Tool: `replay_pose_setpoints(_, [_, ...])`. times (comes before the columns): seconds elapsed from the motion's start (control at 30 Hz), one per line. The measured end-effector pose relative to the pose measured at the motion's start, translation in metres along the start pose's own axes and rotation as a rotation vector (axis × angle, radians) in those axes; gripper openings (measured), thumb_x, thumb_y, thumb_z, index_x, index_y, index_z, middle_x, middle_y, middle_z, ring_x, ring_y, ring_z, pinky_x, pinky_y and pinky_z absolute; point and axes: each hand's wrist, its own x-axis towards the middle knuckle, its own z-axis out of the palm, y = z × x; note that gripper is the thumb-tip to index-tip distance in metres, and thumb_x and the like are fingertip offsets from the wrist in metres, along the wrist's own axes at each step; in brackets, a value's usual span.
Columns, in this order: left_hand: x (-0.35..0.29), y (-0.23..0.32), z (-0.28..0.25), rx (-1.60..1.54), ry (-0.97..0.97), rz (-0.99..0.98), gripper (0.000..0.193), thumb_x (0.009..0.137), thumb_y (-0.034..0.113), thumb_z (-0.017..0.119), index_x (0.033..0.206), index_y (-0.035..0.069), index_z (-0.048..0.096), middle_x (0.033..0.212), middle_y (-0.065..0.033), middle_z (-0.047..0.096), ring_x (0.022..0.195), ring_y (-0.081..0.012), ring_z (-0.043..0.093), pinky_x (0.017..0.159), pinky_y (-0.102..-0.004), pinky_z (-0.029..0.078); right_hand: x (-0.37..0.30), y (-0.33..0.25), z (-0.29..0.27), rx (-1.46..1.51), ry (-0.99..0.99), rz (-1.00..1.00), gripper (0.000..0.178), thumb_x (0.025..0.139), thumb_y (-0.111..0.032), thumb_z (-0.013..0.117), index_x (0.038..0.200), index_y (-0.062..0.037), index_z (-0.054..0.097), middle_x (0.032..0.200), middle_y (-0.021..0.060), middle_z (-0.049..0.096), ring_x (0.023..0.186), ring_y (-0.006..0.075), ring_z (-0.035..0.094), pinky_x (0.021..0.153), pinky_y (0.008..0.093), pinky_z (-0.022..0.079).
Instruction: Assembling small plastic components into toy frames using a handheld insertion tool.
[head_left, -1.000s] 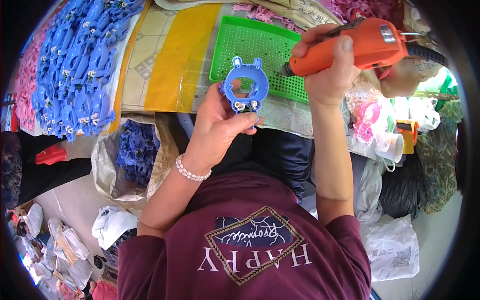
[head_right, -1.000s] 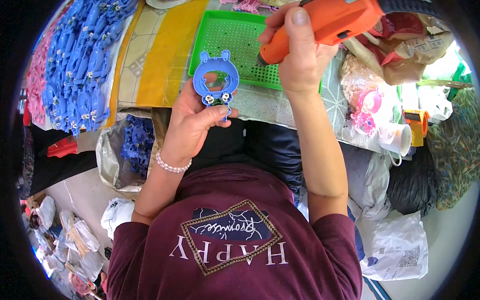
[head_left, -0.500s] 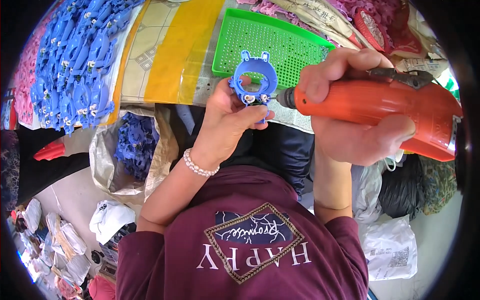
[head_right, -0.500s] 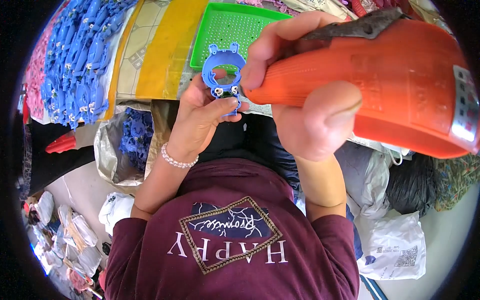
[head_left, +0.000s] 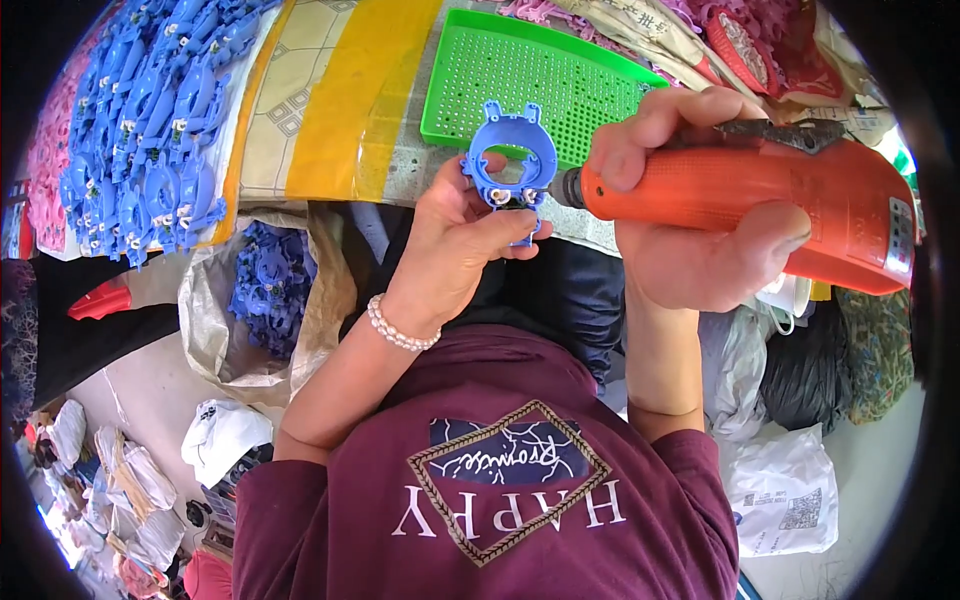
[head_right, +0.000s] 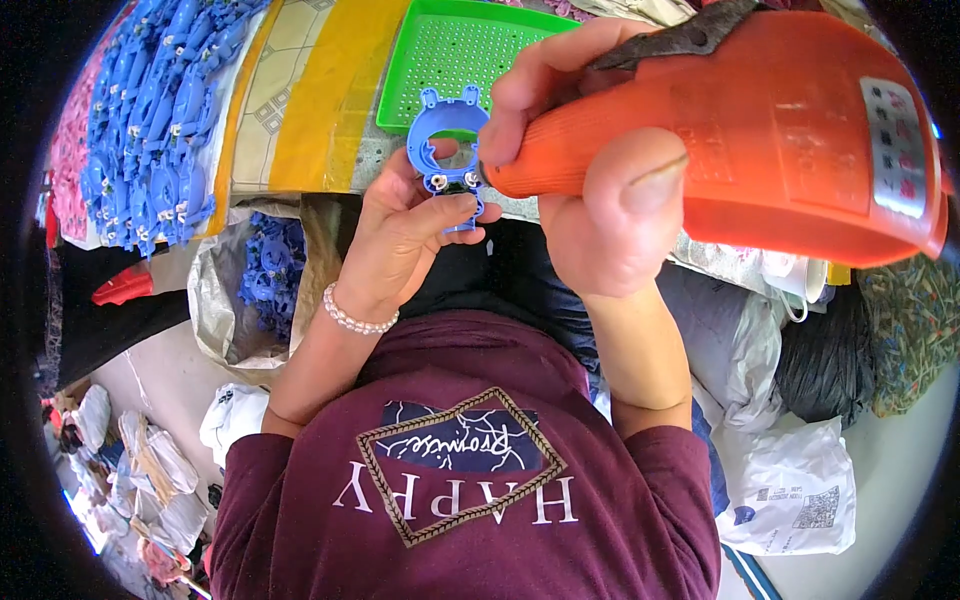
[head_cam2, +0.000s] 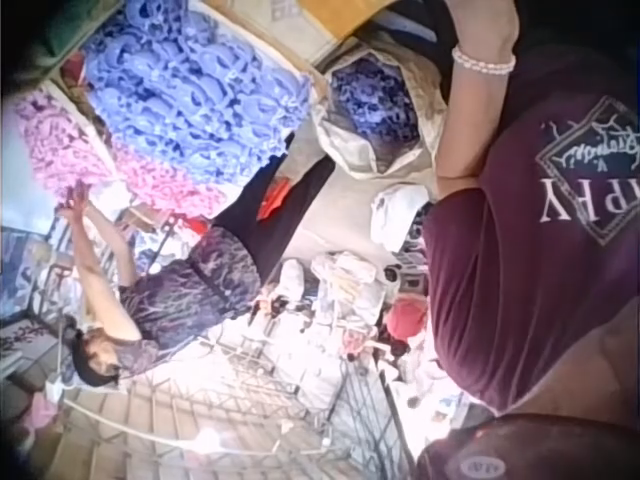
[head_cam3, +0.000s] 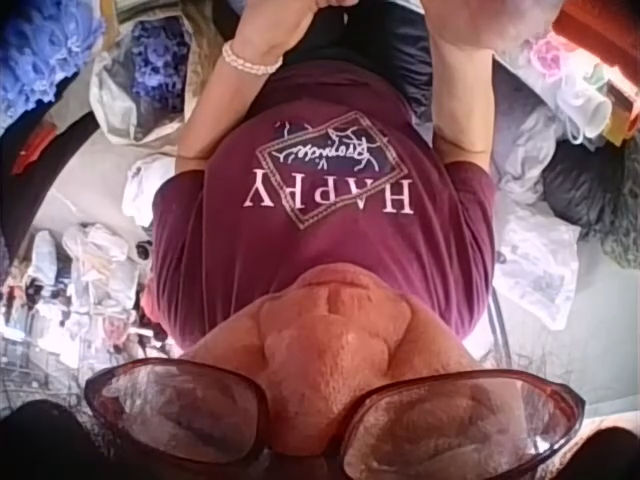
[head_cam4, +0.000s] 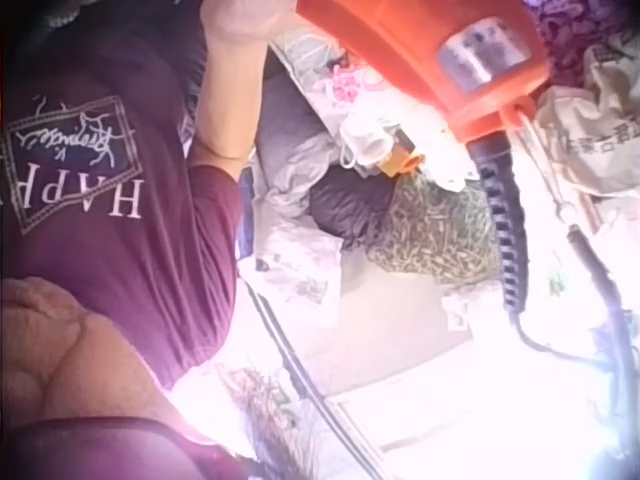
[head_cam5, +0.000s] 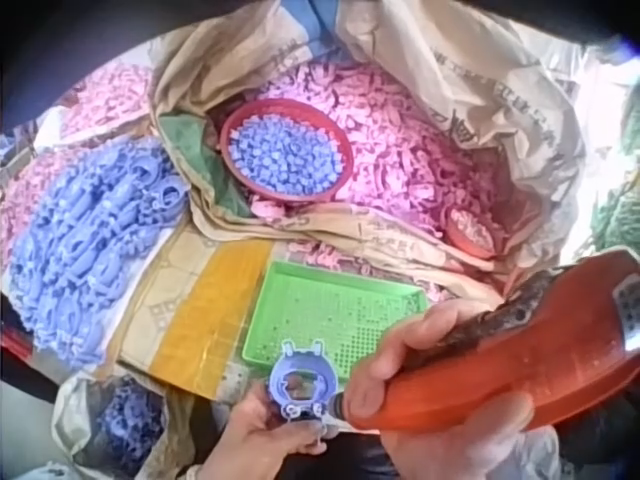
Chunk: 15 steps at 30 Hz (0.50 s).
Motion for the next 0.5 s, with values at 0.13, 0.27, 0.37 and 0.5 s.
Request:
replay_pose_setpoints(0.13, [0.0002,0.0003,-0.0012,-0.017,-0.018,-0.023,0.048,0.080,-0.004,0.063,0.121,0.005,0.040,0.100,-0.0099,0.061,0.081,-0.0221,0.067,0.063,-0.0301,0.055,-0.0013,0.0013,-0.0013,0.061,0.000,-0.013,0.069,0.079,-0.056,0.060,0.114,0.0004,0.044,0.089,0.0109,0.054,0.072,0.0170,0.055,0.063,0.0316,0.047])
replay_pose_setpoints(0.27, [-0.0007,0.0000,-0.0022,-0.028,-0.020,-0.031,0.047,0.080,-0.004,0.063,0.120,0.006,0.040,0.100,-0.0096,0.061,0.081,-0.0221,0.067,0.063,-0.0306,0.055,-0.0034,-0.0014,-0.0008,-0.195,0.009,0.078,0.074,0.077,-0.071,0.053,0.124,-0.0150,0.044,0.108,0.0042,0.057,0.072,0.0219,0.053,0.068,0.0370,0.043])
replay_pose_setpoints(0.37, [-0.0017,0.0006,-0.0006,-0.025,-0.025,-0.036,0.046,0.080,-0.004,0.063,0.120,0.005,0.040,0.100,-0.0094,0.061,0.081,-0.0216,0.066,0.063,-0.0303,0.055,-0.0035,0.0020,-0.0066,-0.178,-0.018,0.078,0.073,0.078,-0.070,0.051,0.123,-0.0136,0.045,0.103,0.0081,0.055,0.072,0.0222,0.053,0.067,0.0371,0.043])
replay_pose_setpoints(0.5, [-0.0025,-0.0004,-0.0013,-0.024,-0.031,-0.035,0.047,0.080,-0.003,0.063,0.120,0.005,0.040,0.100,-0.0095,0.061,0.081,-0.0211,0.066,0.064,-0.0300,0.054,-0.0053,0.0038,-0.0075,-0.171,-0.018,0.073,0.072,0.078,-0.070,0.051,0.119,-0.0114,0.048,0.098,0.0109,0.054,0.072,0.0218,0.053,0.066,0.0369,0.043])
